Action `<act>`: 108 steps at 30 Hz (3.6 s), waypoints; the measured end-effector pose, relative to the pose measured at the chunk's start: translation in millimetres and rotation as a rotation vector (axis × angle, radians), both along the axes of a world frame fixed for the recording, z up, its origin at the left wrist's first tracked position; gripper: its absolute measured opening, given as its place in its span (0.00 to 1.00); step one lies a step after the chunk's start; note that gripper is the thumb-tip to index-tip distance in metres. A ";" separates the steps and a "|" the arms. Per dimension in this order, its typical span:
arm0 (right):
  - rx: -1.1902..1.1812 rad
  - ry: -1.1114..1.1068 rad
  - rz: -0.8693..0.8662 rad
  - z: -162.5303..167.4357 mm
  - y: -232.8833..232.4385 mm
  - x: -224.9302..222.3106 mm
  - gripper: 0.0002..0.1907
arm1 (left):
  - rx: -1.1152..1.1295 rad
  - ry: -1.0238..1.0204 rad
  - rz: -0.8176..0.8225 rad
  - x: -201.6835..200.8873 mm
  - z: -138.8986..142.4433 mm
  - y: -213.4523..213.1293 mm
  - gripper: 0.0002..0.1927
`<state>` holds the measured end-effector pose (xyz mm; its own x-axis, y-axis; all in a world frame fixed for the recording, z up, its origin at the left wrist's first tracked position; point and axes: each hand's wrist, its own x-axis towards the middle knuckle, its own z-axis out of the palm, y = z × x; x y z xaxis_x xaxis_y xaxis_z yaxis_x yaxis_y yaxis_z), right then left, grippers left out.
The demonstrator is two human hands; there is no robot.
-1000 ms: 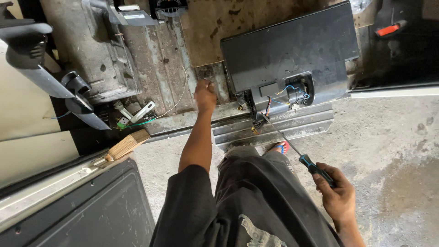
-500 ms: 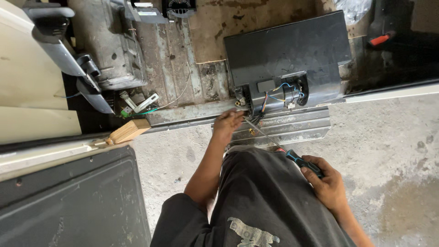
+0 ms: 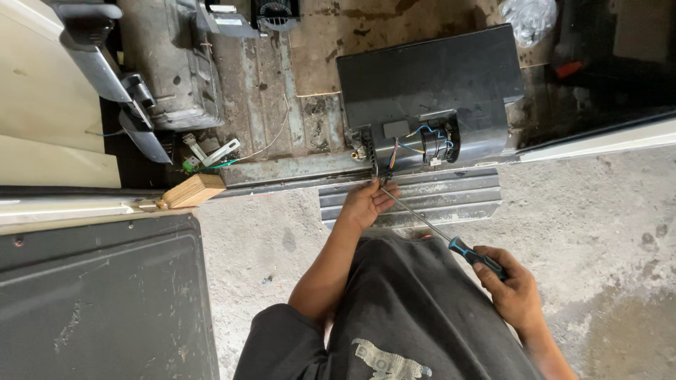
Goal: The person uses a screwdriver to tighten screws on a black electronic box mounted on the rear of a truck. They manipulate wires and secure the unit to the vehicle frame, working on the rear bumper area.
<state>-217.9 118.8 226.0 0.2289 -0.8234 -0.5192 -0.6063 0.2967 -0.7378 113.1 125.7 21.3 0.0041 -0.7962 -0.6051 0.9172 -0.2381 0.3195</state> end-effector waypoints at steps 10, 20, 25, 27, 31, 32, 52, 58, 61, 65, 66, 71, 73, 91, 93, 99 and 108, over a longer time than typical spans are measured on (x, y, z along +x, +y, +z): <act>0.169 -0.165 -0.194 1.5 0.9 -14.6 0.18 | -0.087 0.073 0.071 -26.1 3.6 11.4 0.12; -0.185 0.274 0.420 53.1 -17.1 79.9 0.19 | 0.286 -0.095 0.040 -6.1 -14.2 -3.6 0.14; -0.266 0.459 0.689 67.5 -18.2 121.6 0.24 | 0.386 -0.291 -0.110 11.4 -13.3 -6.9 0.13; -0.271 0.495 0.746 71.8 -16.1 133.1 0.25 | 0.387 -0.291 -0.157 16.4 -15.6 -8.2 0.12; -0.263 0.536 0.806 79.4 -12.6 148.7 0.26 | 0.360 -0.288 -0.258 21.5 -23.4 -11.3 0.11; -0.252 0.569 0.824 80.5 -12.1 152.1 0.26 | 0.347 -0.297 -0.276 21.6 -25.3 -12.7 0.10; -0.252 0.590 0.811 95.3 -12.1 201.1 0.25 | 0.365 -0.382 -0.519 26.9 -23.5 -28.0 0.11; -0.251 0.631 0.986 97.9 -32.4 213.2 0.17 | 0.280 -0.324 -0.500 28.5 -34.4 -26.6 0.11; -0.575 0.592 1.100 104.0 -47.2 219.3 0.12 | 0.191 -0.346 -0.499 35.0 -35.1 -24.7 0.11; -0.817 0.498 1.186 107.0 -70.6 232.3 0.07 | 0.046 -1.204 -0.647 49.0 -7.4 -27.1 0.16; -0.618 0.590 1.180 102.7 -78.7 237.9 0.10 | -0.014 -1.216 -0.594 53.3 8.9 -27.9 0.18; -0.329 0.502 0.741 79.9 -110.1 253.6 0.18 | -0.547 -1.374 -0.465 72.6 118.6 -35.0 0.31; -0.412 0.411 0.724 78.7 -117.8 253.8 0.21 | -0.619 -1.478 -0.502 70.4 159.4 -41.6 0.33; -0.815 0.566 1.225 103.5 -119.0 243.1 0.25 | -0.362 -1.791 -0.487 36.6 178.8 -42.2 0.22; -0.757 0.621 1.185 102.7 -120.2 240.6 0.23 | -0.550 -1.807 -0.149 29.9 185.6 -36.8 0.36; -0.767 0.470 1.137 106.0 -126.4 233.6 0.22 | -0.078 -1.550 -0.581 22.1 206.7 -38.3 0.36; -0.797 0.457 1.155 111.2 -122.8 224.6 0.25 | -0.284 -1.494 -0.200 17.7 199.6 -36.6 0.40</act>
<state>6.6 -4.0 337.2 0.8870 -0.3986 -0.2333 -0.4385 -0.8853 -0.1548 130.8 89.0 220.9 0.3331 -0.9426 0.0217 -0.3115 -0.0883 0.9461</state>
